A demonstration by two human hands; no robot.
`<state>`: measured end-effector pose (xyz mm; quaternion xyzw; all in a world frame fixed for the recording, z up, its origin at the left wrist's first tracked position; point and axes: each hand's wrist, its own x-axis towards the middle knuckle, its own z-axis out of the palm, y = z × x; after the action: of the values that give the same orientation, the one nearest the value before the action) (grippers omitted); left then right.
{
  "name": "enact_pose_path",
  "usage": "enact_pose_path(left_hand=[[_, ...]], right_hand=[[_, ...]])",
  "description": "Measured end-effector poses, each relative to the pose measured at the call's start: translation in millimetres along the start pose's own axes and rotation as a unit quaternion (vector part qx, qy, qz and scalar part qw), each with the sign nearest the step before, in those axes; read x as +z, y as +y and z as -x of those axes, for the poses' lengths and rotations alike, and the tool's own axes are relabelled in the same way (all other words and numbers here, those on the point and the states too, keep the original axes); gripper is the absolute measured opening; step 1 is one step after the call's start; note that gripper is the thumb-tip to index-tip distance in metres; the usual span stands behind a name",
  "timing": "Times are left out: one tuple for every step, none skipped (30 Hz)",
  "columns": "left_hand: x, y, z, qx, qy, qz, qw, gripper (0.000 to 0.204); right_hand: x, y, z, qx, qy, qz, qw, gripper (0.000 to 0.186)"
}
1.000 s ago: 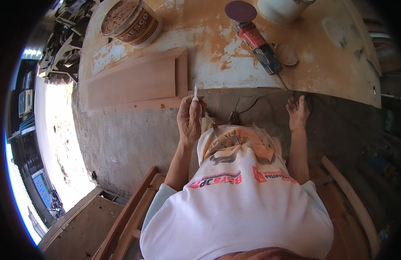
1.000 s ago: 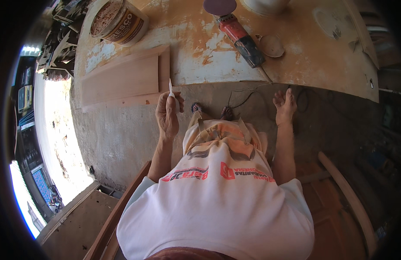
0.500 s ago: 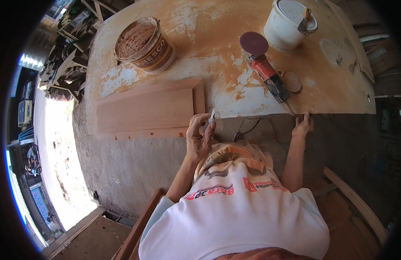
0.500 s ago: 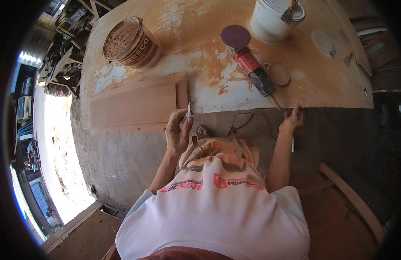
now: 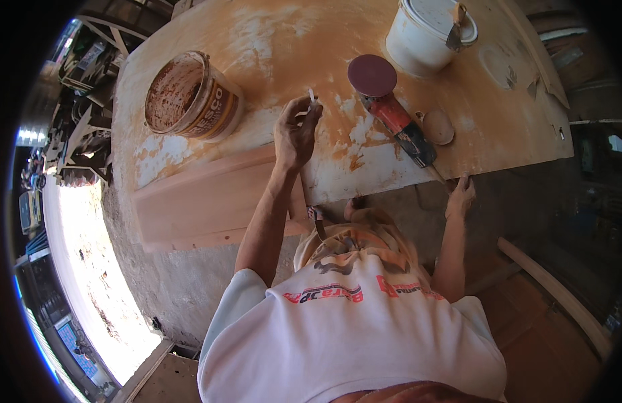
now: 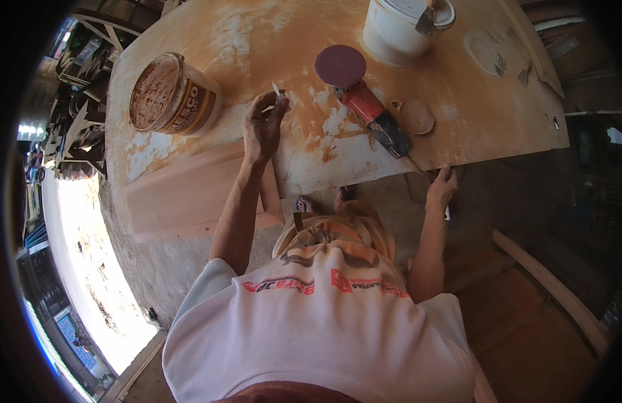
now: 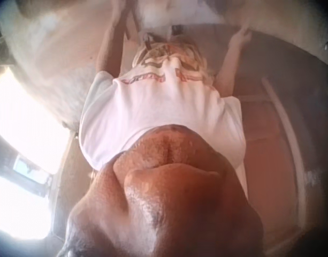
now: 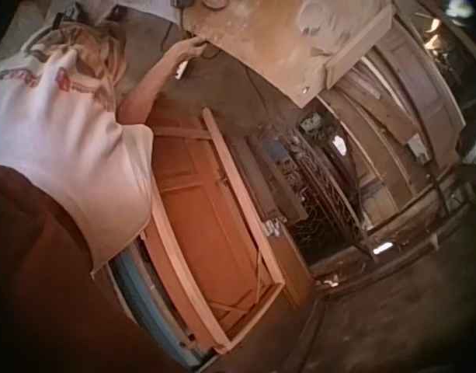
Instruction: The person applies adhesive from a tube into holes on a wooden panel, uses a putty knife to spread filler across the surface, and lifts the panel to handle it.
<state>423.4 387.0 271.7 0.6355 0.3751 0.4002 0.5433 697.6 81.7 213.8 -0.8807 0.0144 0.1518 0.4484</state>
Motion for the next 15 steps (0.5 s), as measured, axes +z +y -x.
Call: enact_pose_path(left_hand=[[6.4,-6.3,-21.6,-0.005,0.006,-0.014,1.0,0.027],[7.8,-8.7,-41.4,-0.007,0.022,-0.032,0.999,0.029],[13.4,-19.5,-62.1,0.007,0.033,-0.025,0.999,0.03],[19.8,-33.9,-80.3,0.017,0.046,-0.019,0.999,0.031],[28.0,-45.4,-98.9,0.032,0.059,-0.041,0.997,0.031],[43.8,-42.8,-112.3,0.061,0.064,-0.067,0.994,0.031],[57.8,-35.9,-122.4,0.082,0.064,-0.106,0.989,0.031],[61.9,-42.6,-132.4,0.088,0.065,-0.131,0.985,0.031],[58.9,-50.7,-137.2,0.083,0.074,-0.143,0.983,0.031],[59.5,-59.3,-138.7,0.078,0.075,-0.15,0.983,0.031],[60.5,-64.9,-136.0,0.067,0.088,-0.166,0.98,0.032],[62.0,-67.7,-134.9,0.057,0.096,-0.179,0.977,0.032],[65.1,-71.3,-134.5,0.062,0.103,-0.179,0.976,0.032],[66.0,-75.3,-132.4,0.067,0.109,-0.179,0.975,0.031],[70.9,-76.8,-135.1,0.079,0.109,-0.175,0.975,0.031]], right_hand=[[0.3,6.8,-3.9,-0.011,0.01,0.008,1.0,0.062],[5.2,13.3,-9.4,-0.027,0.01,0.014,0.999,0.063],[7.0,20.1,-14.0,-0.041,0.012,0.025,0.999,0.064],[6.9,14.7,-8.3,-0.046,0.014,0.011,0.999,0.062],[8.6,6.0,-0.4,-0.051,0.01,-0.003,0.999,0.061],[3.5,20.7,-10.2,-0.063,0.022,0.037,0.997,0.06],[-0.8,35.5,-19.8,-0.078,0.031,0.077,0.993,0.06],[1.2,36.0,-17.1,-0.097,0.043,0.082,0.991,0.06],[4.6,30.1,-10.4,-0.118,0.051,0.086,0.988,0.06],[4.6,23.4,-4.8,-0.127,0.035,0.088,0.987,0.059],[1.8,16.2,0.3,-0.134,0.021,0.092,0.986,0.059],[0.5,11.1,2.9,-0.138,0.012,0.096,0.986,0.059],[0.1,6.8,5.0,-0.127,0.011,0.098,0.987,0.058],[0.1,3.4,7.2,-0.115,0.01,0.101,0.988,0.058],[-1.2,1.8,6.5,-0.102,0.02,0.1,0.989,0.057]])
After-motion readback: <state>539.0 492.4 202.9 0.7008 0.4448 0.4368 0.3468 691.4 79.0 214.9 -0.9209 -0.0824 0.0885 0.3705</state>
